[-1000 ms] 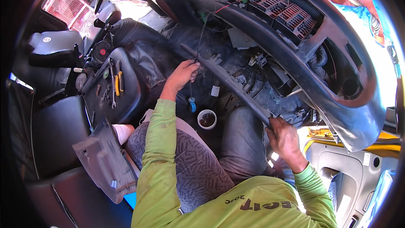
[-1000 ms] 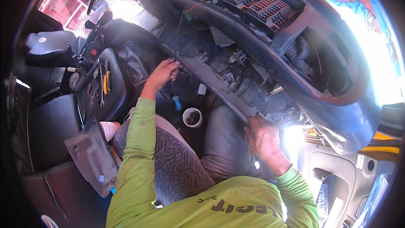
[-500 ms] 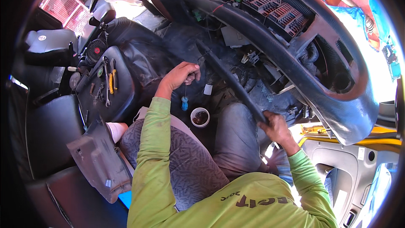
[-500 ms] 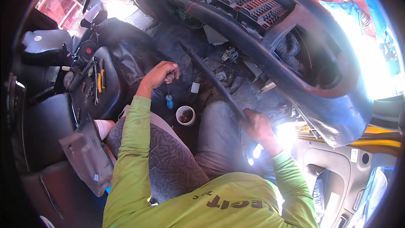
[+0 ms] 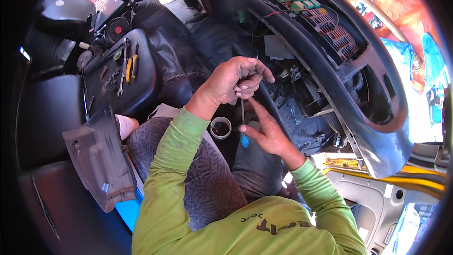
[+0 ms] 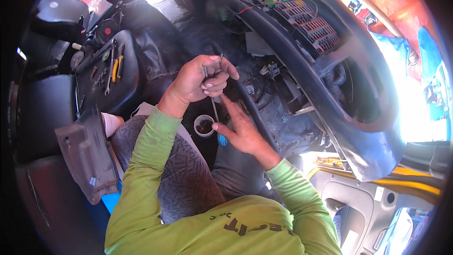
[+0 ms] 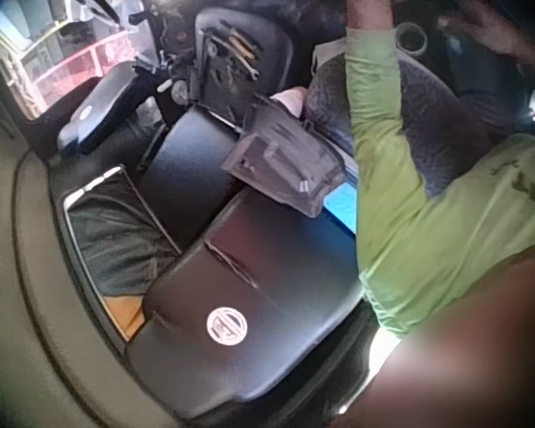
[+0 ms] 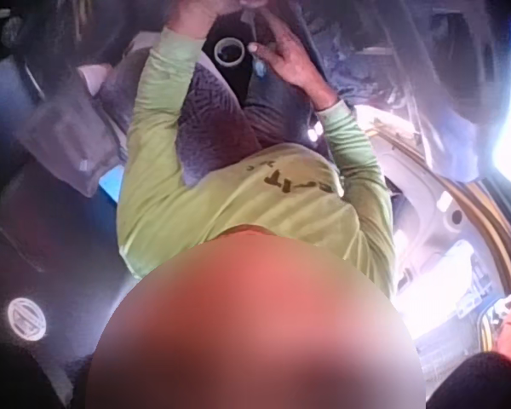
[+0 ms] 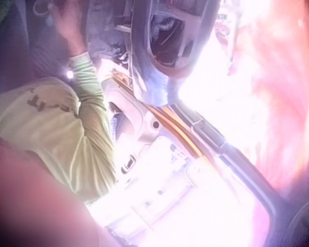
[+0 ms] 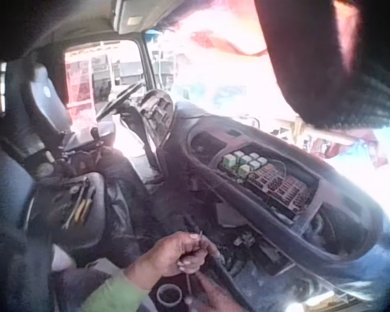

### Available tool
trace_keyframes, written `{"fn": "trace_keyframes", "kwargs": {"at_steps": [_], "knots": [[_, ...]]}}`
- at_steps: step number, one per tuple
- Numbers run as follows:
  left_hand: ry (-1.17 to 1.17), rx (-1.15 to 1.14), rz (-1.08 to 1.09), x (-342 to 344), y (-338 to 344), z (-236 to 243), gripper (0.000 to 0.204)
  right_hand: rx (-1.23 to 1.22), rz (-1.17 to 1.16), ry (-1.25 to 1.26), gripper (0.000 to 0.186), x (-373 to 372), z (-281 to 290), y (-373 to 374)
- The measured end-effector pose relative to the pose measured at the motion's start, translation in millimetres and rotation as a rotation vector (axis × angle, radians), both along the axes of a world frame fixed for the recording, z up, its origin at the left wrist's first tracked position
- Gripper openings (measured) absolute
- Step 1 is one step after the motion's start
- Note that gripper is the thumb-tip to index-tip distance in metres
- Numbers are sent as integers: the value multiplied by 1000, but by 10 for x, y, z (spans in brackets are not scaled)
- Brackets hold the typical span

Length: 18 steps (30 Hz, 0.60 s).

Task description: The person works inside a vehicle cabin, using a screwdriver to remove and reattach a dashboard panel. They manipulate wires and clips, then secure the panel with screws.

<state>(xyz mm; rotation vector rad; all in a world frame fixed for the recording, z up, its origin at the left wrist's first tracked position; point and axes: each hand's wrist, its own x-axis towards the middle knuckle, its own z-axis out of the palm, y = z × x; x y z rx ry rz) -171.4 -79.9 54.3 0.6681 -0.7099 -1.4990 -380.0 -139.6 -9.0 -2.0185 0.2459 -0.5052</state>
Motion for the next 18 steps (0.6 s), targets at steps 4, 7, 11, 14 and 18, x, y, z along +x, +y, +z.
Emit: {"fn": "trace_keyframes", "kwargs": {"at_steps": [4,7,11,14,18], "knots": [[150,-72,176,152,101,39,59,362,101,349,35,49,-119,134],[226,-47,380,325,137,-19,61,433,96,287,32,-53,-66,145],[223,-69,296,422,108,-143,63,398,6,283,37,-50,125,45],[258,-137,211,387,58,-203,64,409,24,368,40,6,259,-48],[266,-152,247,350,46,-211,64,447,22,398,41,5,328,-63]]}}
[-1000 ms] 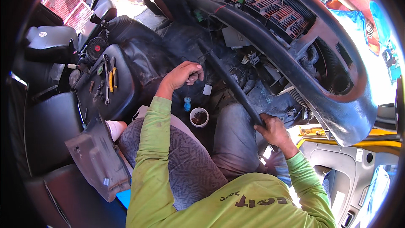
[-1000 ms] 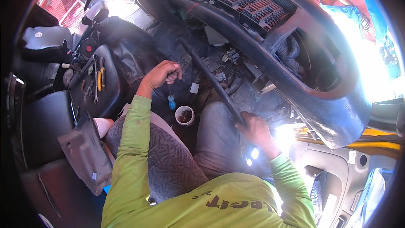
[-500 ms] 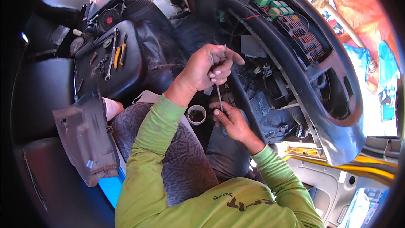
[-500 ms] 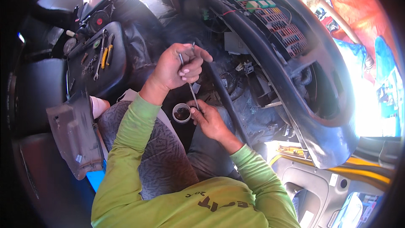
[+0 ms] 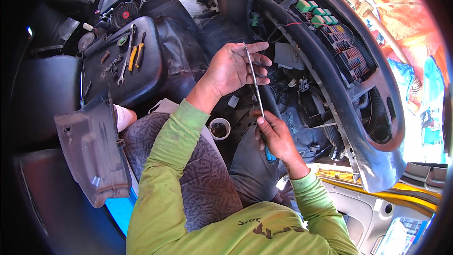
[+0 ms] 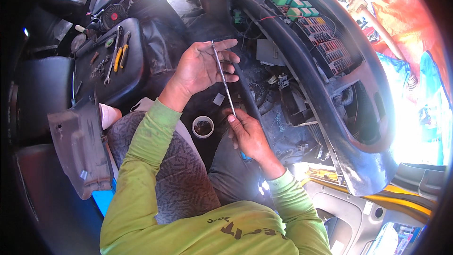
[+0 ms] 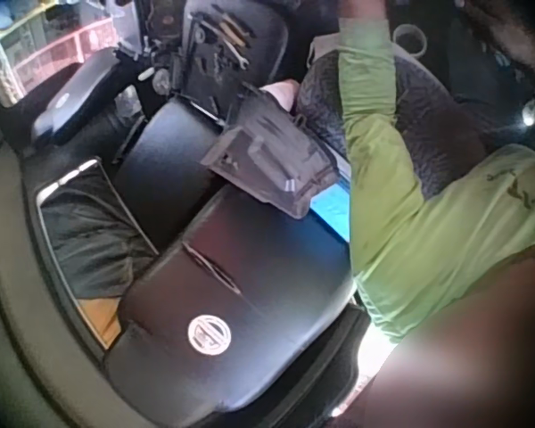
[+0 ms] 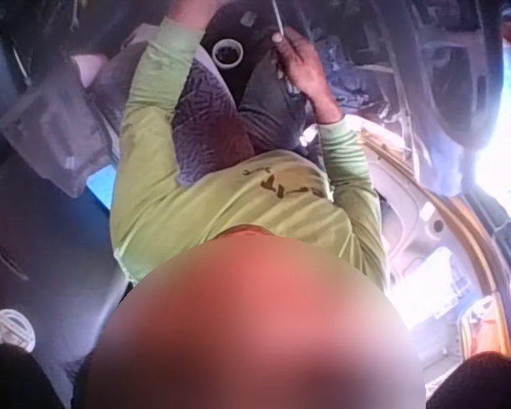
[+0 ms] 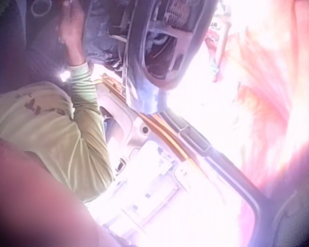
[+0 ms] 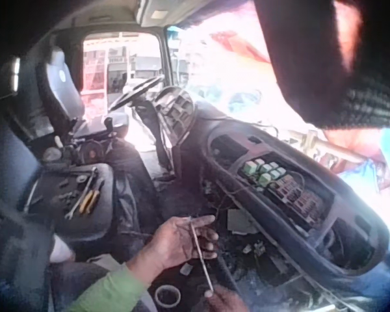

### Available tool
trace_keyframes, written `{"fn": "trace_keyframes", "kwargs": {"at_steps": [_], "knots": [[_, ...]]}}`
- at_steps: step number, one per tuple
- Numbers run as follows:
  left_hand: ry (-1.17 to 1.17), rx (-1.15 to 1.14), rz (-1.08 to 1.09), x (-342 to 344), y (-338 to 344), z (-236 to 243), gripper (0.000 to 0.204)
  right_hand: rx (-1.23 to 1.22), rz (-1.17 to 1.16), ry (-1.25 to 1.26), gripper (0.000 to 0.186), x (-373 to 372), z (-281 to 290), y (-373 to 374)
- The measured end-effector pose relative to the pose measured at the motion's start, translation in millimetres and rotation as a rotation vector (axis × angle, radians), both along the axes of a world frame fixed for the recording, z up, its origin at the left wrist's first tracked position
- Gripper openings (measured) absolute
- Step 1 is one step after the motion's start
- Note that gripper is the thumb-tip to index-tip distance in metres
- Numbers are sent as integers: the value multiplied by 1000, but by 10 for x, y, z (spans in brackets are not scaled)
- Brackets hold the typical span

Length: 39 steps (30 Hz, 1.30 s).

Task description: The person works inside a vehicle cabin, using a screwdriver to remove and reattach a dashboard panel. They manipulate wires and clips, then secure the panel with screws.

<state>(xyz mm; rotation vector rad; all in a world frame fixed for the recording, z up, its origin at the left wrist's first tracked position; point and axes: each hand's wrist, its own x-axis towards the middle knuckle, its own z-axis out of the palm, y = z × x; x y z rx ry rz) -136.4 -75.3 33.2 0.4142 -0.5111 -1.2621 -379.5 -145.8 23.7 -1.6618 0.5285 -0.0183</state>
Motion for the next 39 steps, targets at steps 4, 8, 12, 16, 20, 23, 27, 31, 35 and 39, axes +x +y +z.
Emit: {"fn": "trace_keyframes", "kwargs": {"at_steps": [4,8,12,16,20,23,27,31,35,39], "knots": [[-37,18,9,-14,4,21,64,13,7,-18,41,-18,2,19],[-151,74,99,-38,6,26,65,110,61,-9,42,-25,39,-16],[-281,95,151,-20,28,36,65,418,123,-24,43,-60,102,-62],[-335,115,133,23,68,87,64,733,221,-158,47,-39,67,-18],[-374,67,96,22,109,161,62,236,91,-156,46,65,-103,132],[-397,-9,77,-5,145,214,63,158,29,-216,41,105,-219,221],[-434,-112,32,-41,187,283,63,100,34,-332,41,152,-276,246],[-459,-185,72,-99,194,353,65,15,34,-392,39,219,-238,203],[-359,-251,317,-175,181,426,62,23,25,-359,37,249,-158,174],[-372,-219,465,-205,192,471,37,-15,31,-320,36,236,-117,175]]}}
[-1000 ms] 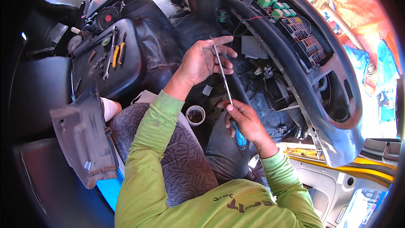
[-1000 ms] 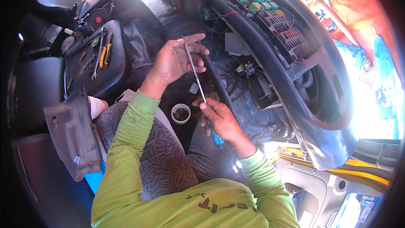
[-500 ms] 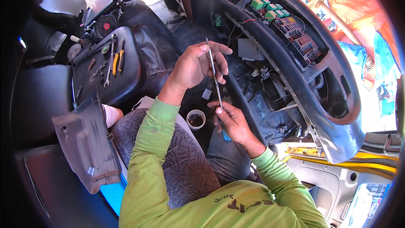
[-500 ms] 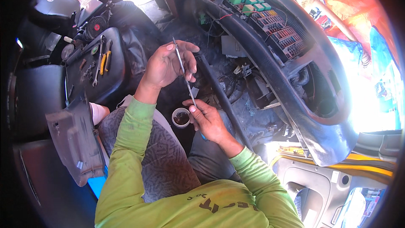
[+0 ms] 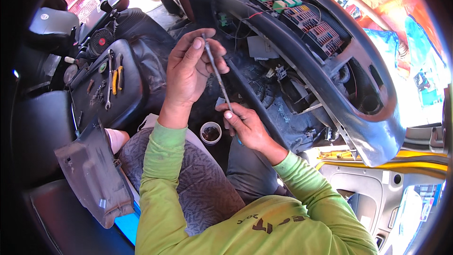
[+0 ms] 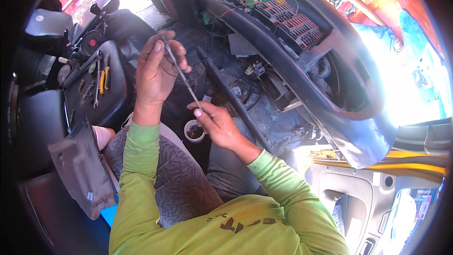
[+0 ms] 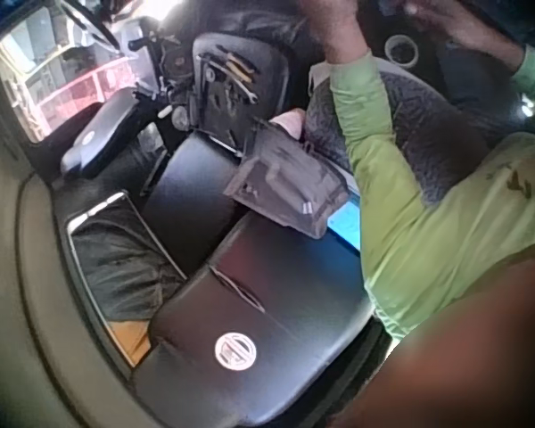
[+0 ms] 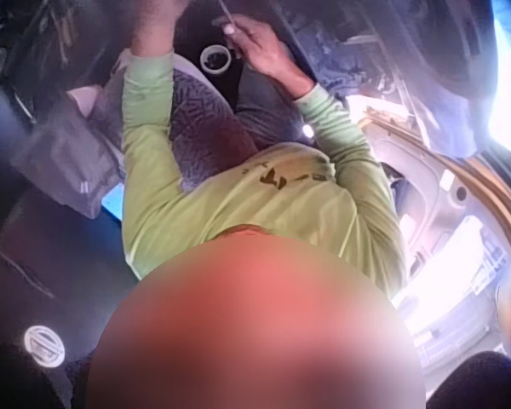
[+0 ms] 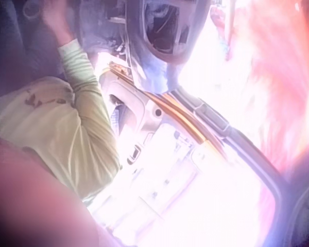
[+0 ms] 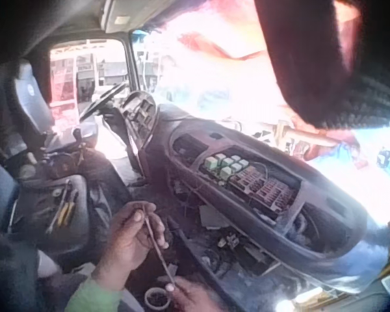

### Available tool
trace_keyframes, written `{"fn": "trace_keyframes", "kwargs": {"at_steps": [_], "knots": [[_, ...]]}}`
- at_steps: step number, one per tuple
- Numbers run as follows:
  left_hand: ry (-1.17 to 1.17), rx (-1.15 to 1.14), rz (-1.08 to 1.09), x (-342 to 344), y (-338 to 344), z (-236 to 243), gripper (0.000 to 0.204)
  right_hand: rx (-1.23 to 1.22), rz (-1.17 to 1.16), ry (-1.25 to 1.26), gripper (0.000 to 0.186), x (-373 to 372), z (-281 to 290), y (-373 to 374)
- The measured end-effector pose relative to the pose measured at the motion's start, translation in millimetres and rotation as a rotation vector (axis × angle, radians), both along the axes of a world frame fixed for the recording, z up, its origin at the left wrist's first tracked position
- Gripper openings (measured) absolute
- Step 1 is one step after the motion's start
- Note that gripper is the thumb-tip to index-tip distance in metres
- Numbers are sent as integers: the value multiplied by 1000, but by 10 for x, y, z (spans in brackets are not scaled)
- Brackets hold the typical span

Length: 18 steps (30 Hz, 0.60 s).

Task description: The person works inside a vehicle cabin, using a screwdriver to remove and reattach a dashboard panel. They manipulate wires and clips, then secure the panel with screws.

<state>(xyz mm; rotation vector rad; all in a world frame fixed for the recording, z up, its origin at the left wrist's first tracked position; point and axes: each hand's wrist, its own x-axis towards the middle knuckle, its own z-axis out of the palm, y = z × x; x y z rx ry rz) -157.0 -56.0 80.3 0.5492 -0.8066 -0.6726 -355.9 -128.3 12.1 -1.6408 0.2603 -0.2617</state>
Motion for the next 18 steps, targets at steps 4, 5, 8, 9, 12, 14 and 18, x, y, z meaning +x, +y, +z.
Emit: {"fn": "trace_keyframes", "kwargs": {"at_steps": [4,5,8,9,12,14,18], "knots": [[68,33,-22,-25,0,3,31,-36,-38,-8,37,1,-44,42],[94,31,-31,-33,-6,-4,30,-42,-52,-34,37,6,-62,55],[135,13,-50,-71,-33,-37,31,-59,-84,-89,38,26,-95,92],[153,17,-40,-85,-39,-48,31,-64,-87,-95,38,39,-91,99],[128,-25,-63,-113,-46,-73,33,-117,-125,-144,34,89,-31,90],[-75,86,-40,-138,-45,-91,32,-133,-161,-181,33,128,35,55],[-582,383,49,-212,17,-142,29,-194,-248,-239,25,176,161,-93]]}}
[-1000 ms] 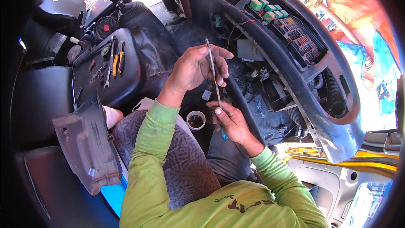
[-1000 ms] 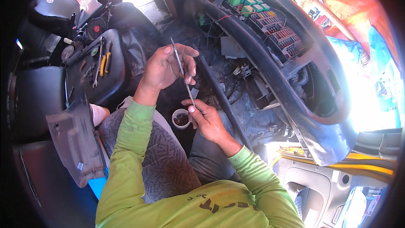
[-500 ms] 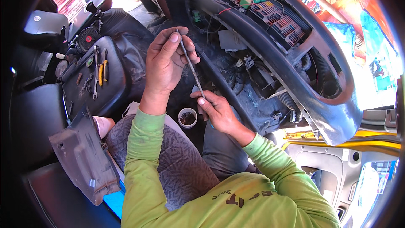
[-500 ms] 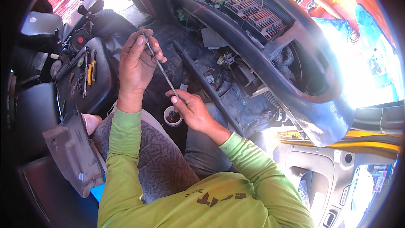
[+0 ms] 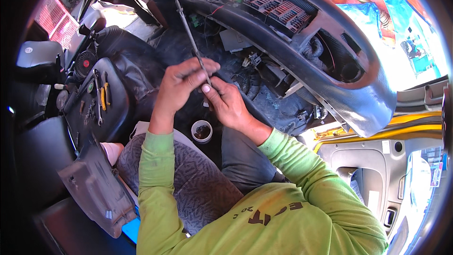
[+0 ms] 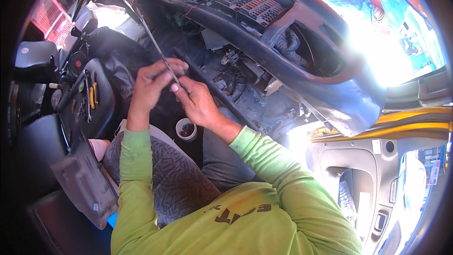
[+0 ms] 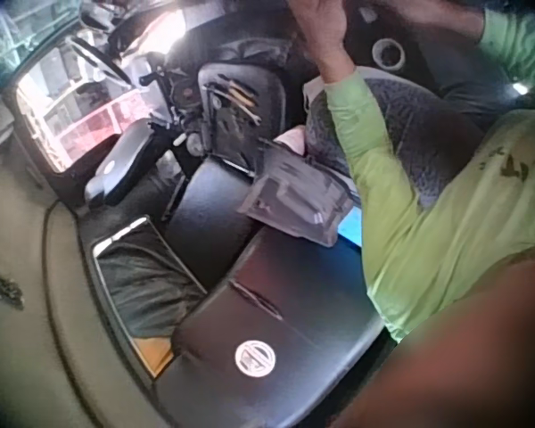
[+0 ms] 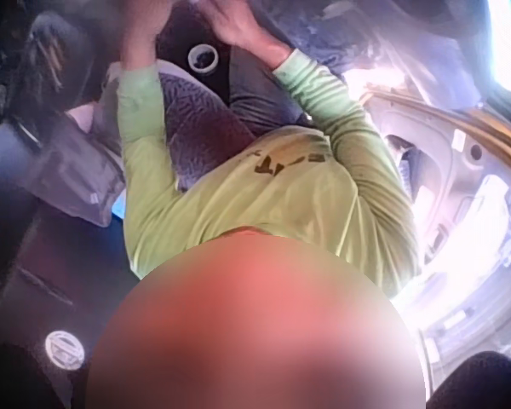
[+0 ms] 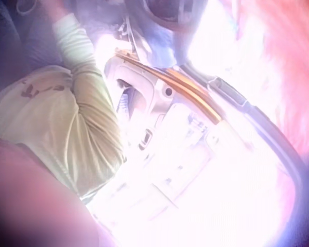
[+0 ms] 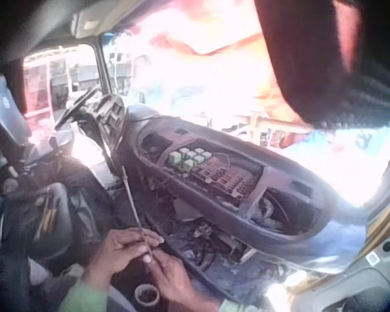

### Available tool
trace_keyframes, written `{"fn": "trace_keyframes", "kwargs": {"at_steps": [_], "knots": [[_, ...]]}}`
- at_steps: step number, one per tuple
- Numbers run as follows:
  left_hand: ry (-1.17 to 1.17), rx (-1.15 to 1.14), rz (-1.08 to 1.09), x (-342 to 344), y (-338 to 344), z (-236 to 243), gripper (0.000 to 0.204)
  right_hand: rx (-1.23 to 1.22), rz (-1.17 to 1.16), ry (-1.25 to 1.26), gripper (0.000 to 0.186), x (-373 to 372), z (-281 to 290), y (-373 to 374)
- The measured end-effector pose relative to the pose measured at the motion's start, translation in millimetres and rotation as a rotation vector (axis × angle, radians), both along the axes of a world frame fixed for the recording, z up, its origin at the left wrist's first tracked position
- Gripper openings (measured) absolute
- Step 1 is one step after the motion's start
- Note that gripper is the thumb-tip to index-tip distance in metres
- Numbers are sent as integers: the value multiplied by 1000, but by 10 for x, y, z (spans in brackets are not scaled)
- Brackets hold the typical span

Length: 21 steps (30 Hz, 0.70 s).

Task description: The person works inside a vehicle cabin, using a screwdriver to remove and reattach a dashboard panel. They manipulate wires and clips, then secure the panel with screws.

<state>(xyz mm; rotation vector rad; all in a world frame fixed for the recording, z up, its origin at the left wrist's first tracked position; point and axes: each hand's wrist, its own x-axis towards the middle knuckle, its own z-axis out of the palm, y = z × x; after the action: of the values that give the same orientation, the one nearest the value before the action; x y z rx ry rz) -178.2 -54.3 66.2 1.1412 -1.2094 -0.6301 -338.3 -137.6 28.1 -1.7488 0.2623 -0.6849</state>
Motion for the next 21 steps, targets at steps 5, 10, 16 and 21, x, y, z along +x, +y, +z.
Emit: {"fn": "trace_keyframes", "kwargs": {"at_steps": [5,10,16,21], "knots": [[-18,85,77,-190,115,-165,26,-63,-33,127,30,-1,79,-55],[113,125,80,-182,144,-320,21,-480,-63,343,58,-293,-38,-106],[66,212,149,116,198,-504,18,-711,-310,742,59,-635,-571,-515],[-44,402,391,492,276,-715,17,-569,-186,954,50,-565,-839,-760]]}}
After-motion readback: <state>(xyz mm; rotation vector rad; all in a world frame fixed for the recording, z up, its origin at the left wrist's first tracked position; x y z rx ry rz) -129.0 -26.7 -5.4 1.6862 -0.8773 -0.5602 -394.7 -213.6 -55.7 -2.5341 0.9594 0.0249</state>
